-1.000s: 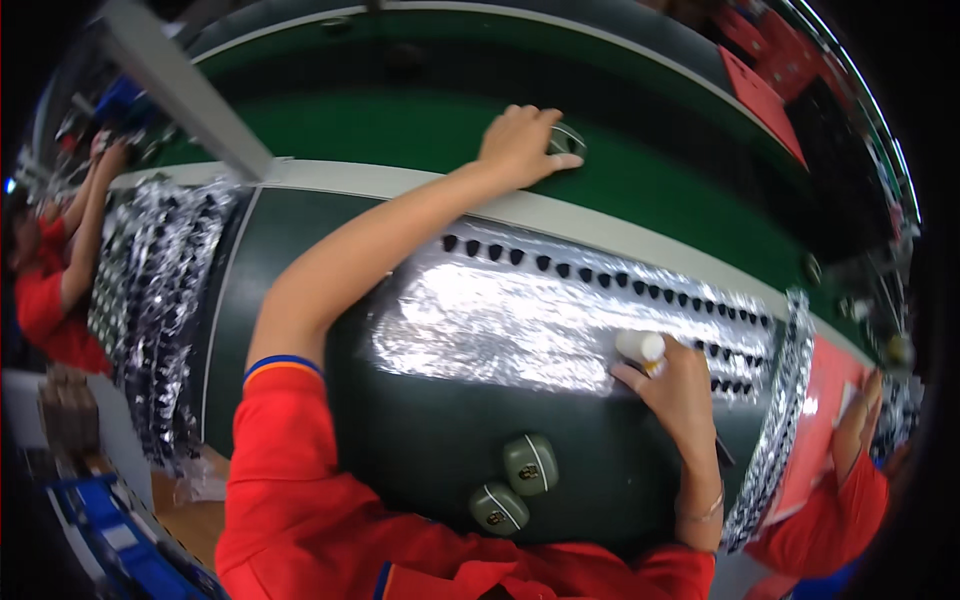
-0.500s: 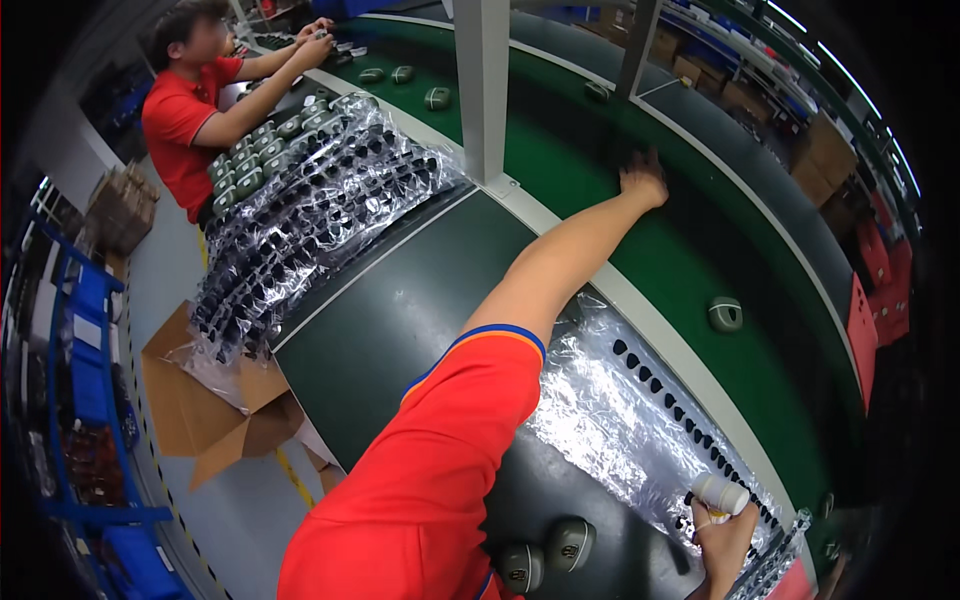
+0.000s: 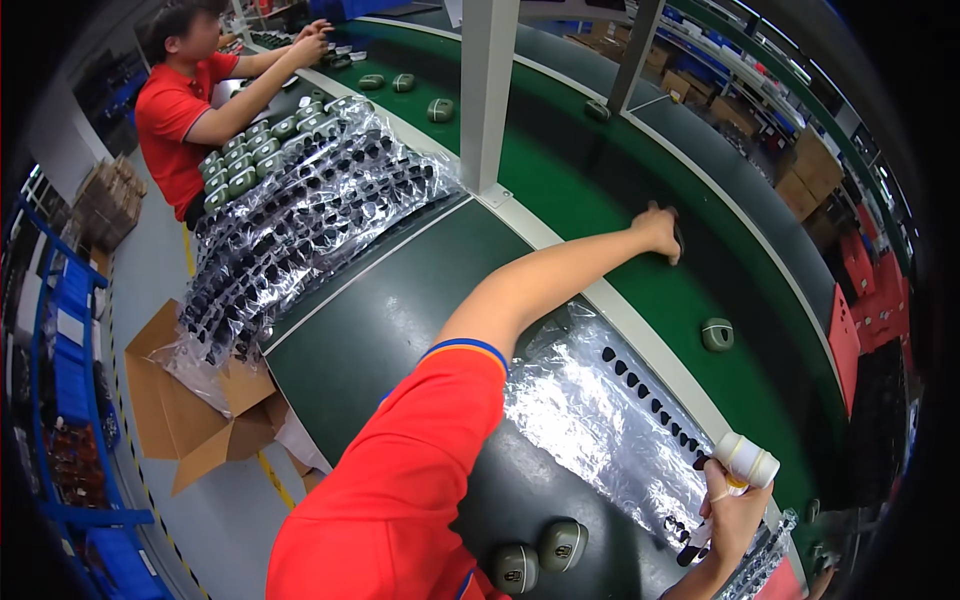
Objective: The recorder is applying a liquid adhesive from a dispenser to small green circular components and placing them into a tray on an assembly line.
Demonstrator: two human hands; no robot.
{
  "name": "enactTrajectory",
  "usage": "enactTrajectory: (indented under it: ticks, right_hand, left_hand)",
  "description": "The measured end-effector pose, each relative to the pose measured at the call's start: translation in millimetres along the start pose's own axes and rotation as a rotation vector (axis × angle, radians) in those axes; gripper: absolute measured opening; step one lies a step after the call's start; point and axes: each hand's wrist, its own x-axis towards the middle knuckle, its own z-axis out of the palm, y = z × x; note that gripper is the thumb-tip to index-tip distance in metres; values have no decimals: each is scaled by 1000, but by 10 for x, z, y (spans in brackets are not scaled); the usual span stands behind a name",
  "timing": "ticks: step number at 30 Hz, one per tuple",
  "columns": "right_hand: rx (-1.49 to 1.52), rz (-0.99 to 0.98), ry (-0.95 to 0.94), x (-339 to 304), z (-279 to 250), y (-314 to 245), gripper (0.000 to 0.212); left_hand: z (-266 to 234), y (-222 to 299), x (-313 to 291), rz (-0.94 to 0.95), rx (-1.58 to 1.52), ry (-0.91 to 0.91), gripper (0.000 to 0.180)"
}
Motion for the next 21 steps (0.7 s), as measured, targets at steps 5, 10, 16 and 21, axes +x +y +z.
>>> enactTrajectory:
  ticks: [5, 10, 16, 21]
  right_hand:
    - [-76, 63, 142, -58, -189, 30, 28]
    - [53, -126, 53, 155, -67, 22, 27]
    - [92, -202, 149, 164, -181, 134, 28]
    - [-2, -284, 90, 121, -196, 199, 29]
  left_hand:
    - [152, 788, -863, -32, -1090, -496, 72]
    - [-163, 895, -1751, 59, -1106, -746, 63]
    - [-14, 1173, -2236, 182, -1055, -915, 56]
    - [-45, 1234, -2299, 100, -1083, -922, 54]
